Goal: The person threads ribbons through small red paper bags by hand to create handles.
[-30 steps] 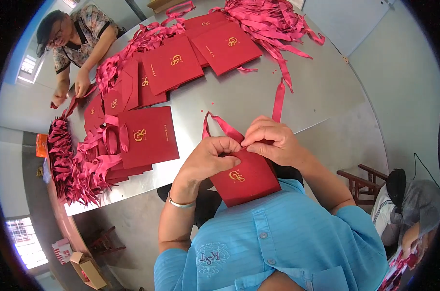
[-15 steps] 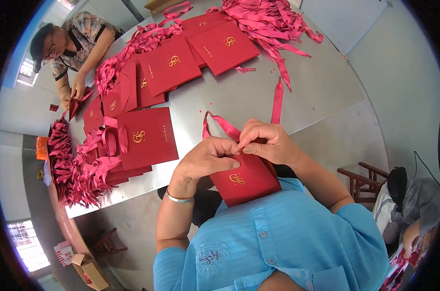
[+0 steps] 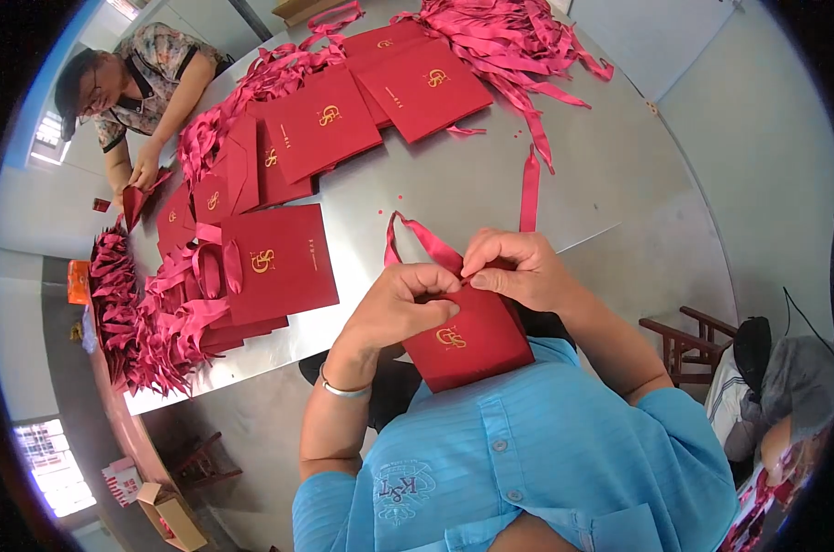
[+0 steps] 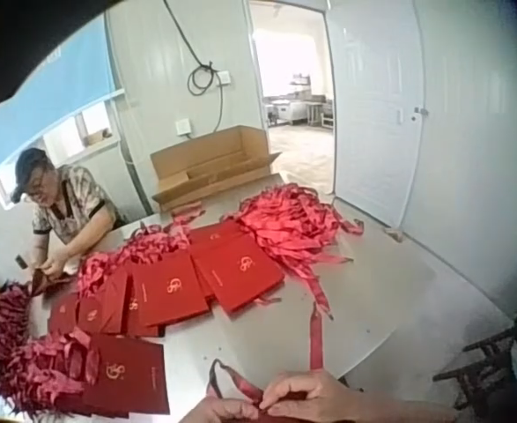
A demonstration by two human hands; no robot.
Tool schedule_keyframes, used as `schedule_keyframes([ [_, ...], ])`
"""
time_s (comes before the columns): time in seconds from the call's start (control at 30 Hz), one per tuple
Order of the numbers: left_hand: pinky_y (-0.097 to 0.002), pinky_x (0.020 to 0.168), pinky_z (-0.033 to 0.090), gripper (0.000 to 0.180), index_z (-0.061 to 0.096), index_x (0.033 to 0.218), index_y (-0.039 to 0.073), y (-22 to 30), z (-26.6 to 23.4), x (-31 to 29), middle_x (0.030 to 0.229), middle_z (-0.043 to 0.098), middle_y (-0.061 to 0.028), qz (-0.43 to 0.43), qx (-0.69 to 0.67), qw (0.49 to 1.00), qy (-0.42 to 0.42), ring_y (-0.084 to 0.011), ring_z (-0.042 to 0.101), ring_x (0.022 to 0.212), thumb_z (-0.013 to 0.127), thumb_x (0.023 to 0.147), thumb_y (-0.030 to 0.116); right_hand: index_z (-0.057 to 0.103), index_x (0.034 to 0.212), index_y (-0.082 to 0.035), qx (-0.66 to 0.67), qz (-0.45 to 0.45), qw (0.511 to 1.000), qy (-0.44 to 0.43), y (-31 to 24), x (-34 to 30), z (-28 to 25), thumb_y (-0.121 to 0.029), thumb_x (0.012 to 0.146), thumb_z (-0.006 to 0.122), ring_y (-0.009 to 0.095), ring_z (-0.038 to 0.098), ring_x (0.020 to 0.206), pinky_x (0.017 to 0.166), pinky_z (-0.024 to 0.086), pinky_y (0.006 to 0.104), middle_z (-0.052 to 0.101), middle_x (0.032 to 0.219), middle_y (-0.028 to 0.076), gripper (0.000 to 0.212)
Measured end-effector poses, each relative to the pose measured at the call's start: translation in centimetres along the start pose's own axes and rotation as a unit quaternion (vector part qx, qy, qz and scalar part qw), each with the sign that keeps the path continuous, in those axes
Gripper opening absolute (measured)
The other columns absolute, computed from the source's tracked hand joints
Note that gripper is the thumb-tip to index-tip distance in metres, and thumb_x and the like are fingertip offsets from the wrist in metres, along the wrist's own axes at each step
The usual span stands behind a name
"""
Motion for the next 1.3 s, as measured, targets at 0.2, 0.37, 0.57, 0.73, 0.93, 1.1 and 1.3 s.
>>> schedule_keyframes([
  [0.2,-0.0215,0.077,0.050,0.029,0.068,0.101,-0.001,0.2,-0.7,0.2,0.091,0.066,0.0018,-0.017,-0.048,0.997,-0.053,-0.0054,0.060,0.085,0.068,0.074,-0.014,0.066,0.091,-0.001,-0.016,-0.054,0.998,-0.004,0.8,0.2,0.5,-0.002,0.085,0.070,0.018,0.059,0.087,0.076,0.048,0.0299,0.065,0.089,0.007,0.008],
  [0.37,-0.0219,0.072,0.049,0.024,0.067,0.097,-0.001,0.5,-0.7,-0.2,0.088,0.066,0.0028,0.009,-0.029,0.996,-0.089,-0.0043,0.058,0.081,0.070,0.075,-0.011,0.069,0.092,-0.003,-0.010,-0.054,0.998,-0.008,0.8,0.1,0.9,-0.001,0.083,0.072,0.017,0.062,0.088,0.078,0.048,0.0292,0.067,0.090,0.006,0.009],
  [0.57,-0.0268,0.058,0.047,0.018,0.066,0.086,0.002,4.2,2.6,-3.3,0.073,0.063,-0.0045,0.150,0.322,0.931,0.082,-0.0115,0.060,0.065,0.075,0.071,-0.002,0.067,0.083,-0.003,-0.152,-0.189,0.970,-0.007,-3.1,0.5,-0.5,0.002,0.077,0.073,0.022,0.058,0.077,0.072,0.046,0.0331,0.068,0.081,0.007,0.010],
  [0.73,-0.0337,0.058,0.048,0.022,0.064,0.080,0.007,4.5,4.5,-4.5,0.074,0.065,-0.0050,0.380,0.465,0.779,0.181,-0.0250,0.064,0.067,0.077,0.063,0.001,0.069,0.080,-0.005,-0.240,-0.279,0.929,-0.045,-7.1,0.7,-0.5,-0.001,0.076,0.073,0.021,0.053,0.070,0.065,0.044,0.0332,0.071,0.083,0.005,0.007],
  [0.93,-0.0304,0.062,0.046,0.014,0.067,0.083,0.007,2.7,4.6,-5.5,0.086,0.069,-0.0054,0.466,0.541,0.661,0.230,-0.0189,0.062,0.075,0.070,0.069,0.008,0.070,0.085,-0.010,-0.346,-0.357,0.860,-0.118,-10.1,-0.1,-0.1,-0.011,0.082,0.068,0.019,0.054,0.073,0.064,0.047,0.0329,0.072,0.091,0.003,0.004],
  [1.1,-0.0290,0.072,0.045,0.014,0.070,0.085,0.010,3.1,5.4,-7.3,0.088,0.069,-0.0032,0.491,0.600,0.590,0.227,-0.0156,0.061,0.083,0.065,0.073,0.015,0.070,0.092,-0.014,-0.446,-0.374,0.793,-0.182,-13.2,-1.5,1.0,-0.015,0.078,0.070,0.015,0.055,0.079,0.070,0.049,0.0290,0.071,0.102,0.000,0.014],
  [1.3,-0.0293,0.071,0.045,0.014,0.070,0.085,0.011,3.2,5.2,-8.1,0.087,0.068,-0.0016,0.494,0.612,0.566,0.249,-0.0148,0.061,0.083,0.065,0.072,0.017,0.069,0.093,-0.013,-0.453,-0.444,0.743,-0.214,-14.2,-0.9,1.8,-0.012,0.078,0.069,0.015,0.055,0.075,0.070,0.049,0.0287,0.070,0.099,0.002,0.015],
])
Point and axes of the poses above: each hand's wrist, its own x-axis towards the middle knuckle, its own z-axis out of the palm, y = z × x, the point moved 1 cm from there along x, towards the middle knuckle
